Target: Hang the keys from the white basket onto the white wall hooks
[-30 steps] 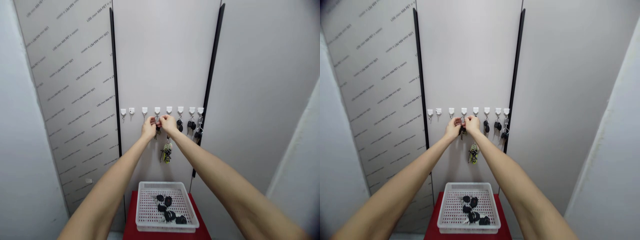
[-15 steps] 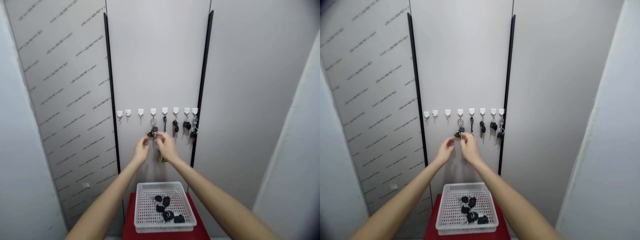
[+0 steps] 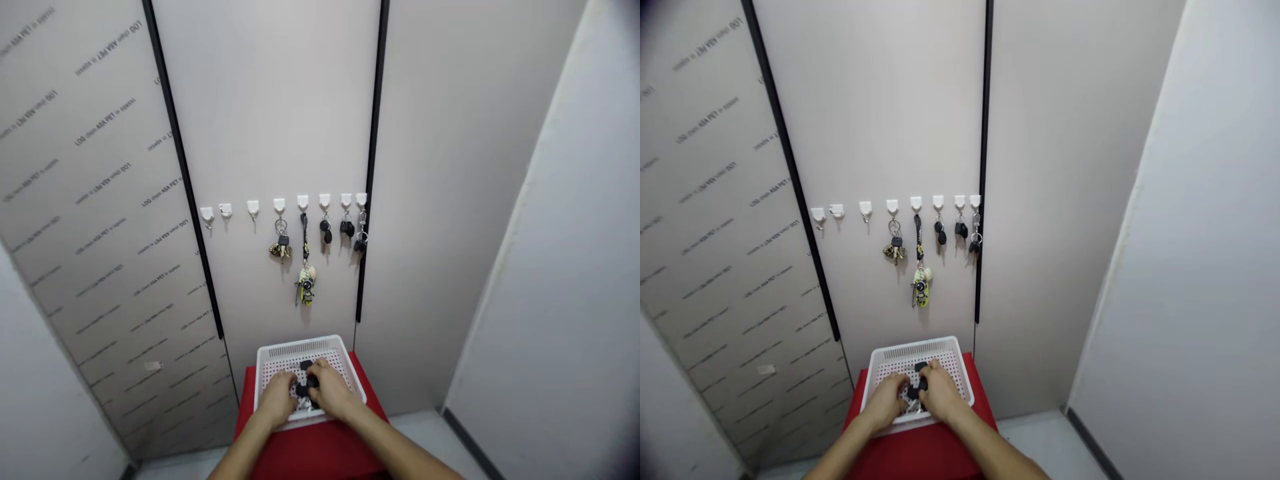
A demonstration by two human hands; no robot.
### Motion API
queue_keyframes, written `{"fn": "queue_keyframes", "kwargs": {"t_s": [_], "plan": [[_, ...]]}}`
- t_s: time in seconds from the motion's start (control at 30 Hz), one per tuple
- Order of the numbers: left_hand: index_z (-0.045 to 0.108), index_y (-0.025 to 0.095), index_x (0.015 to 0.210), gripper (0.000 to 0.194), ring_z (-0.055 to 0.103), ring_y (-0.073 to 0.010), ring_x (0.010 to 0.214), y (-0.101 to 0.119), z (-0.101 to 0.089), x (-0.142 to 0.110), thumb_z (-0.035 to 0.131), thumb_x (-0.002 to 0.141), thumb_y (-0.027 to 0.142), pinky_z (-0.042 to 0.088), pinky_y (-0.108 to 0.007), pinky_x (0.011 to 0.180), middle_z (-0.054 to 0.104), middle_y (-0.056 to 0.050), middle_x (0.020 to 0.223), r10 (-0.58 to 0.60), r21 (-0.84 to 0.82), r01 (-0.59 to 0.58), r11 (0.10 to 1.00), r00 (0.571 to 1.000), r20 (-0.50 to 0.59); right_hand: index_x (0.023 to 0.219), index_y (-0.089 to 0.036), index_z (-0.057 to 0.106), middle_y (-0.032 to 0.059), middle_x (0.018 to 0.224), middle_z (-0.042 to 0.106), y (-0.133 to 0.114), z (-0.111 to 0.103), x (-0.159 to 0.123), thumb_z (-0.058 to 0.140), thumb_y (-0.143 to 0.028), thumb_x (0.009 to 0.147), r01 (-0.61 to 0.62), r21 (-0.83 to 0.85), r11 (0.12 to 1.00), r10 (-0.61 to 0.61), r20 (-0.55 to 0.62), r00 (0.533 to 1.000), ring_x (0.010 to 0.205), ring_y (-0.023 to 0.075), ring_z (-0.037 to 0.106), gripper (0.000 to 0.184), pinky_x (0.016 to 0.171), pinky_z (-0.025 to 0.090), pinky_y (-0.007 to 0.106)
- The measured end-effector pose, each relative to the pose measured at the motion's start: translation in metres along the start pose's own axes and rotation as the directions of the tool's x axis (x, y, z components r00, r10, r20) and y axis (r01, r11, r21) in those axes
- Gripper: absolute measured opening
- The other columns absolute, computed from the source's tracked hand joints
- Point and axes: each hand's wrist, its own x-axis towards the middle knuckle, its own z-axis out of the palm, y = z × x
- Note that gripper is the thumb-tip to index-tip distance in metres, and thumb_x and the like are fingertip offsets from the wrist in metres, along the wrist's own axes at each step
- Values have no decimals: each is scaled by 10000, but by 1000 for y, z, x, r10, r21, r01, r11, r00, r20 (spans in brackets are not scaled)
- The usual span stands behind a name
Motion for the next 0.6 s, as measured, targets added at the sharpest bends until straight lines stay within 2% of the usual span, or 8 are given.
{"fn": "queue_keyframes", "kwargs": {"t_s": [0.13, 0.23, 0.37, 0.43, 0.53, 0.6], "plan": [[525, 179, 755, 302, 450, -99, 538, -2, 2, 2, 413, 502, 57, 280, -173, 485, 522, 20, 580, -3, -45, 5, 999, 999, 53, 803, -171, 552, 44, 821, 469, 2, 3, 3, 480, -138, 512, -7, 5, 1000, 7, 5, 1000, 735, 131, 451, 302, 658, 337, 207], [527, 172, 710, 249, 417, -82, 494, -3, 4, 3, 431, 502, 72, 233, -165, 440, 494, 34, 531, -31, -38, 34, 999, 996, 78, 791, -177, 556, 34, 792, 476, 5, 5, 5, 498, -142, 498, 23, 14, 1000, -23, 35, 999, 732, 129, 443, 301, 643, 334, 201], [523, 170, 686, 215, 411, -81, 510, -2, 3, 3, 515, 473, 141, 221, -167, 436, 498, 36, 563, -97, 30, 93, 995, 985, 144, 764, -176, 564, 28, 751, 494, 7, 7, 5, 495, -135, 505, 65, 27, 998, -66, 50, 997, 728, 127, 442, 270, 647, 330, 200], [522, 172, 681, 221, 428, -91, 567, -1, 2, 2, 546, 462, 176, 243, -169, 466, 510, 27, 630, -102, 69, 95, 993, 989, 111, 750, -171, 564, 28, 734, 501, 7, 7, 4, 484, -128, 517, 70, 38, 997, -71, 29, 997, 702, 122, 447, 250, 635, 334, 199], [519, 171, 657, 187, 440, -110, 686, -1, 1, -2, 555, 480, 218, 280, -173, 537, 510, 7, 747, -51, 93, 48, 995, 998, 32, 722, -165, 560, 27, 712, 517, 5, 7, 1, 447, -107, 548, 67, 90, 994, -66, -15, 998, 651, 109, 457, 215, 606, 343, 194], [515, 173, 647, 140, 443, -111, 712, -2, 1, -4, 532, 516, 218, 290, -176, 562, 514, 5, 761, -18, 80, 16, 997, 1000, 24, 691, -158, 558, 27, 695, 532, 4, 5, -1, 400, -85, 575, 53, 140, 989, -45, -65, 997, 651, 106, 465, 209, 619, 346, 196]]}}
